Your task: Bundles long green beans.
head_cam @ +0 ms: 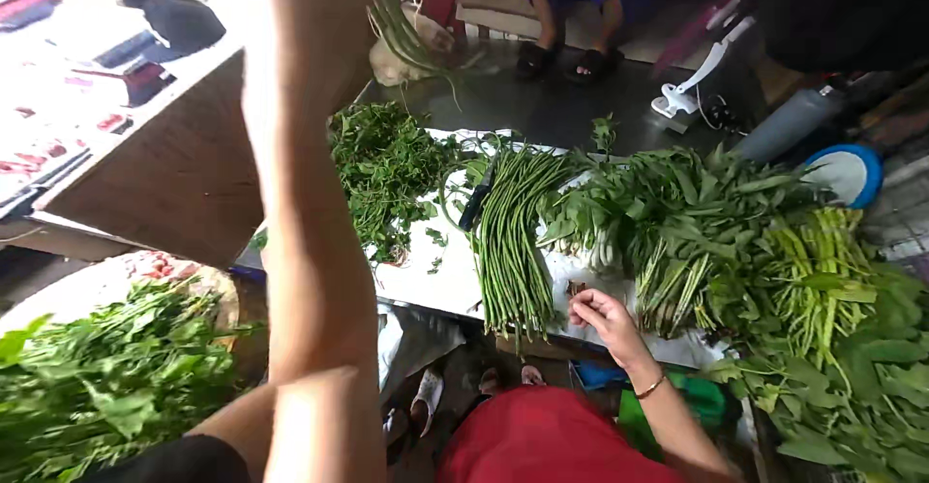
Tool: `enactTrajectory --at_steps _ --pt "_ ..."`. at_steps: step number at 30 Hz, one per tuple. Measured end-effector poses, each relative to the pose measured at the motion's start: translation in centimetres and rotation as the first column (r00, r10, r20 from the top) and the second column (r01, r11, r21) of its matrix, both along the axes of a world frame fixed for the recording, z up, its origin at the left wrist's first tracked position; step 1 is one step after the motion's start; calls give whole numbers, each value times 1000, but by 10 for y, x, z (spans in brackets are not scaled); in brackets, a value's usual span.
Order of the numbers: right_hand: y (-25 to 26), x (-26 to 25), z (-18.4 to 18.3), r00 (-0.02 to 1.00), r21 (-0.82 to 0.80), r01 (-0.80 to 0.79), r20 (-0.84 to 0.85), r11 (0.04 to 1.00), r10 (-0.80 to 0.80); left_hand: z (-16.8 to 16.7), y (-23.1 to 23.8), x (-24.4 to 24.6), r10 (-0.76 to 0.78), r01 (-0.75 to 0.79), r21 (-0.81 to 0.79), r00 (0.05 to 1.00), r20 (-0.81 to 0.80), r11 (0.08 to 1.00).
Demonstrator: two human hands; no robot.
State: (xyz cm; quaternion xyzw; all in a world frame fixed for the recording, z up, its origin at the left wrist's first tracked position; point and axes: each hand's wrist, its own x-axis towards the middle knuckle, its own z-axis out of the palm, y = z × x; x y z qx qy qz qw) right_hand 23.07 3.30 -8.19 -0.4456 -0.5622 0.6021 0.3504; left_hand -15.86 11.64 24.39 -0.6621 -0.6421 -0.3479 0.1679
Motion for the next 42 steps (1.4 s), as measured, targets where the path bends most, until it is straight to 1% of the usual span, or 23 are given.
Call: enactTrajectory --at_steps 1,2,4,6,8,9,10,12,15,16,18,19,23,25,27,29,32,35,37,40,42 --pt "-1 0 -5 1000 5 -5 30 1000 5 -22 -10 18 -14 17 -45 997 81 999" --pt "-2 0 -11 998 7 -14 62 1000 14 -56 -12 23 -34 45 -70 989 146 997" --pt "-4 0 -21 992 -5 -39 123 999 39 -147 -14 23 -30 62 -123 968 247 990" --pt "-4 -3 -29 983 -27 -71 168 997 75 -239 -29 28 46 32 -211 934 354 977" --pt "-4 -8 -35 973 -53 -109 200 993 117 -322 -54 32 114 10 -293 909 402 956" --pt "-4 -11 -37 968 -66 -127 211 990 138 -354 -68 35 147 6 -341 896 420 940" --pt "-3 -13 -39 961 -77 -148 222 986 162 -377 -82 37 179 12 -400 882 437 916" --pt "-1 -17 -44 946 -87 -191 250 978 207 -403 -108 42 237 22 -497 860 452 868" --pt "3 -26 -49 931 -97 -228 271 969 246 -412 -136 41 281 12 -561 857 433 827" --pt "4 -29 -50 927 -96 -238 276 966 256 -416 -144 40 269 11 -555 867 420 832" --pt "7 -35 -50 916 -98 -258 294 961 275 -428 -158 37 202 34 -492 885 419 870" --pt "9 -38 -48 907 -106 -258 316 960 279 -431 -164 37 198 39 -493 886 419 869" --pt "36 -46 -30 851 -175 -204 454 963 263 -423 -183 46 258 -15 -520 880 399 854" --pt "55 -43 -29 817 -191 -166 523 967 243 -423 -191 55 246 -49 -464 893 376 885" --pt "71 -38 -27 797 -200 -162 552 966 248 -416 -193 66 229 -64 -424 908 352 904" --pt "74 -37 -25 774 -217 -193 566 957 285 -406 -195 78 203 -17 -463 913 353 886" --pt "70 -42 -33 737 -247 -225 590 943 330 -399 -188 99 150 92 -553 914 377 828" --pt "71 -51 -48 728 -212 -167 632 963 265 -395 -173 117 96 209 -613 899 427 762" --pt "74 -59 -59 695 -216 -128 677 968 243 -392 -161 129 38 280 -636 898 438 719" --pt "81 -66 -71 644 -287 -97 712 953 280 -388 -141 143 -55 350 -647 901 430 678" --pt "87 -65 -79 641 -326 -94 703 941 308 -384 -129 150 -80 374 -640 895 439 671"
